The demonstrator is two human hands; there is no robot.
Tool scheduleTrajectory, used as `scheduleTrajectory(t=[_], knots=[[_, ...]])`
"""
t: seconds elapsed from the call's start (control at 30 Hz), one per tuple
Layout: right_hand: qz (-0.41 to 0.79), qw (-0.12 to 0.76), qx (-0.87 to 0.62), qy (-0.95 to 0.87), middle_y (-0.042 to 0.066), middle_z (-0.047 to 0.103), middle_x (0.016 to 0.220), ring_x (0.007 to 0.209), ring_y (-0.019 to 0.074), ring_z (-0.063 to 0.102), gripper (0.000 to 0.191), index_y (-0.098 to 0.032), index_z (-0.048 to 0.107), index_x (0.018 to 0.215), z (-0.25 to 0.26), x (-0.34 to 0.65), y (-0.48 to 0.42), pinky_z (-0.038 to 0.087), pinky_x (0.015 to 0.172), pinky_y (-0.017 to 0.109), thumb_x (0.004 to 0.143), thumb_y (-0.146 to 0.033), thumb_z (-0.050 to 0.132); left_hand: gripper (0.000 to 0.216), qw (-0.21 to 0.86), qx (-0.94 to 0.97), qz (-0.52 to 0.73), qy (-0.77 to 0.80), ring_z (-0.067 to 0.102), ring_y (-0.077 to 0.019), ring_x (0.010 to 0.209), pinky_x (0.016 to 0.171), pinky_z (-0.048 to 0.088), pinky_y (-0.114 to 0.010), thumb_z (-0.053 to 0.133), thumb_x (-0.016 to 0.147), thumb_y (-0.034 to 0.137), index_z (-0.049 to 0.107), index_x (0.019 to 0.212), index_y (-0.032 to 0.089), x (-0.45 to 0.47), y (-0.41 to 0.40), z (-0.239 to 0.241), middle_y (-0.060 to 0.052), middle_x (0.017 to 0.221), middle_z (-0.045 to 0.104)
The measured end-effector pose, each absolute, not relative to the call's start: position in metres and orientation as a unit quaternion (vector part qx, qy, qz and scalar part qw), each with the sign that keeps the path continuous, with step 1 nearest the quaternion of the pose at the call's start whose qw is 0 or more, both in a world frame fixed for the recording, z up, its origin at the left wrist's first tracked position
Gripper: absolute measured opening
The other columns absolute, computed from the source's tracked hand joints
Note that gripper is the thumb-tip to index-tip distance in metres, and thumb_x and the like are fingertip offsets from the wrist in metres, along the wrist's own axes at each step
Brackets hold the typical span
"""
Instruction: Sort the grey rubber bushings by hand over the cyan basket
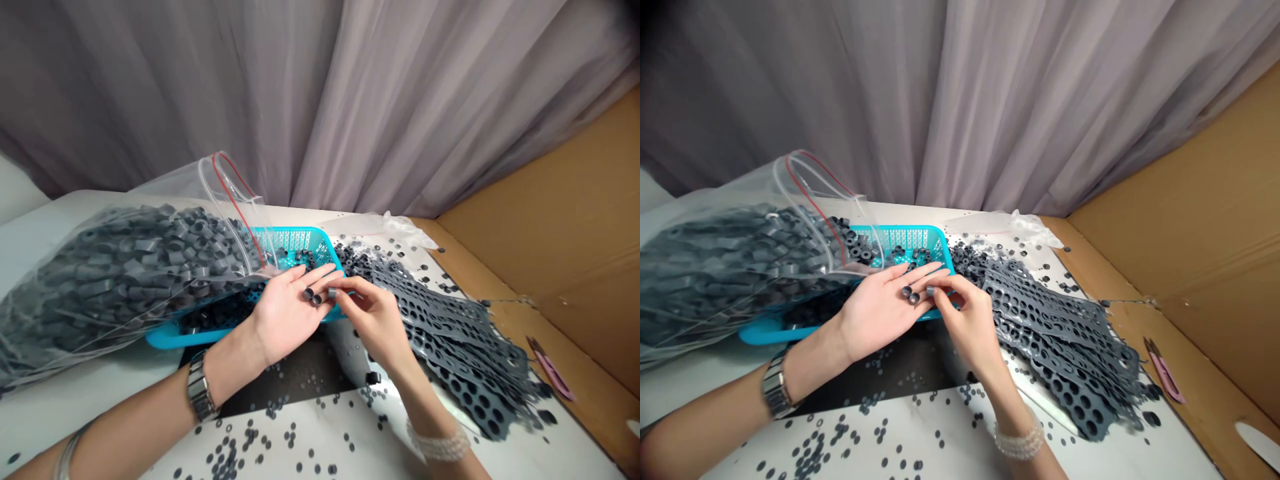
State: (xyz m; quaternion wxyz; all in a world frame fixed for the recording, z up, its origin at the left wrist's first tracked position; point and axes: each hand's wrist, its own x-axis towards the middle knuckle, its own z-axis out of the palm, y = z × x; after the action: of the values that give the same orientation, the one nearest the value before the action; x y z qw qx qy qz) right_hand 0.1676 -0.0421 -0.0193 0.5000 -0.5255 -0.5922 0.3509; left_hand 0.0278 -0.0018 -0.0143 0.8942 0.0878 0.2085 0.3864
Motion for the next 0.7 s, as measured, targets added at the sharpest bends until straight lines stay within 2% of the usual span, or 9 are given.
scheduleTrajectory(t=[0.1,0.2,0.33,0.4,0.47,0.53,0.6,0.67,0.7], knots=[[0.511,0.546,-0.463,-0.476,0.001,0.066,0.076,0.063,0.0110,0.057,0.009,-0.019,0.069,0.084,-0.019,0.172,-0.040,0.047,0.065,0.026,0.078,-0.021,0.062,0.049,0.898,0.086,0.382,0.202,0.062,-0.0184,0.085,0.088,0.047,-0.032,0.034,0.091,0.027,0.043,0.130,0.000,0.027,-0.002,-0.015,-0.015,0.092,0.066],[0.619,0.556,-0.407,-0.376,0.003,0.067,0.079,0.065,0.0097,0.060,0.011,-0.017,0.068,0.086,-0.019,0.177,-0.037,0.049,0.066,0.022,0.075,-0.019,0.065,0.049,0.899,0.085,0.383,0.193,0.062,-0.0177,0.075,0.082,0.050,-0.032,0.033,0.091,0.027,0.041,0.131,-0.001,0.027,-0.002,-0.014,-0.014,0.084,0.065],[0.667,0.571,-0.392,-0.277,0.006,0.068,0.092,0.079,0.0127,0.063,0.025,-0.016,0.069,0.086,-0.020,0.183,-0.034,0.050,0.070,0.021,0.065,-0.004,0.060,0.049,0.901,0.079,0.380,0.195,0.062,-0.0198,0.089,0.089,0.047,-0.032,0.036,0.089,0.026,0.042,0.130,-0.001,0.027,-0.001,-0.014,-0.018,0.098,0.063],[0.672,0.586,-0.379,-0.250,0.009,0.067,0.093,0.080,0.0147,0.062,0.030,-0.014,0.068,0.083,-0.019,0.186,-0.034,0.050,0.066,0.022,0.060,-0.005,0.052,0.049,0.897,0.077,0.384,0.204,0.060,-0.0214,0.098,0.094,0.045,-0.033,0.039,0.086,0.022,0.041,0.130,-0.001,0.028,-0.001,-0.014,-0.019,0.105,0.061],[0.661,0.591,-0.386,-0.253,0.009,0.065,0.082,0.065,0.0135,0.057,0.025,-0.013,0.068,0.080,-0.015,0.186,-0.036,0.045,0.051,0.023,0.063,-0.012,0.049,0.053,0.892,0.079,0.390,0.212,0.059,-0.0210,0.101,0.096,0.044,-0.033,0.042,0.081,0.013,0.038,0.132,-0.001,0.030,-0.002,-0.014,-0.018,0.106,0.061],[0.615,0.582,-0.430,-0.313,0.002,0.056,0.061,0.045,0.0096,0.041,0.022,-0.015,0.066,0.081,-0.011,0.181,-0.040,0.031,0.039,0.021,0.071,-0.022,0.048,0.061,0.890,0.088,0.395,0.211,0.061,-0.0178,0.095,0.096,0.044,-0.030,0.042,0.074,0.003,0.035,0.134,-0.001,0.031,-0.002,-0.015,-0.016,0.100,0.063],[0.511,0.543,-0.505,-0.434,-0.004,0.045,0.052,0.042,0.0083,0.030,0.019,-0.018,0.066,0.085,-0.010,0.172,-0.044,0.024,0.040,0.022,0.076,-0.029,0.053,0.067,0.890,0.104,0.393,0.208,0.063,-0.0142,0.084,0.093,0.046,-0.027,0.041,0.069,-0.003,0.033,0.136,0.000,0.031,-0.002,-0.016,-0.013,0.093,0.064],[0.381,0.481,-0.562,-0.554,-0.005,0.044,0.052,0.046,0.0094,0.035,0.018,-0.019,0.066,0.088,-0.013,0.161,-0.047,0.027,0.045,0.023,0.074,-0.030,0.061,0.069,0.890,0.120,0.384,0.216,0.064,-0.0136,0.083,0.090,0.047,-0.026,0.039,0.067,-0.004,0.034,0.136,0.003,0.031,-0.002,-0.017,-0.012,0.098,0.064],[0.332,0.453,-0.576,-0.594,-0.004,0.047,0.054,0.049,0.0103,0.038,0.017,-0.019,0.066,0.087,-0.015,0.156,-0.048,0.030,0.047,0.024,0.073,-0.029,0.064,0.069,0.889,0.126,0.380,0.222,0.063,-0.0149,0.089,0.091,0.047,-0.027,0.038,0.067,-0.004,0.034,0.136,0.004,0.032,-0.002,-0.016,-0.014,0.105,0.063]])
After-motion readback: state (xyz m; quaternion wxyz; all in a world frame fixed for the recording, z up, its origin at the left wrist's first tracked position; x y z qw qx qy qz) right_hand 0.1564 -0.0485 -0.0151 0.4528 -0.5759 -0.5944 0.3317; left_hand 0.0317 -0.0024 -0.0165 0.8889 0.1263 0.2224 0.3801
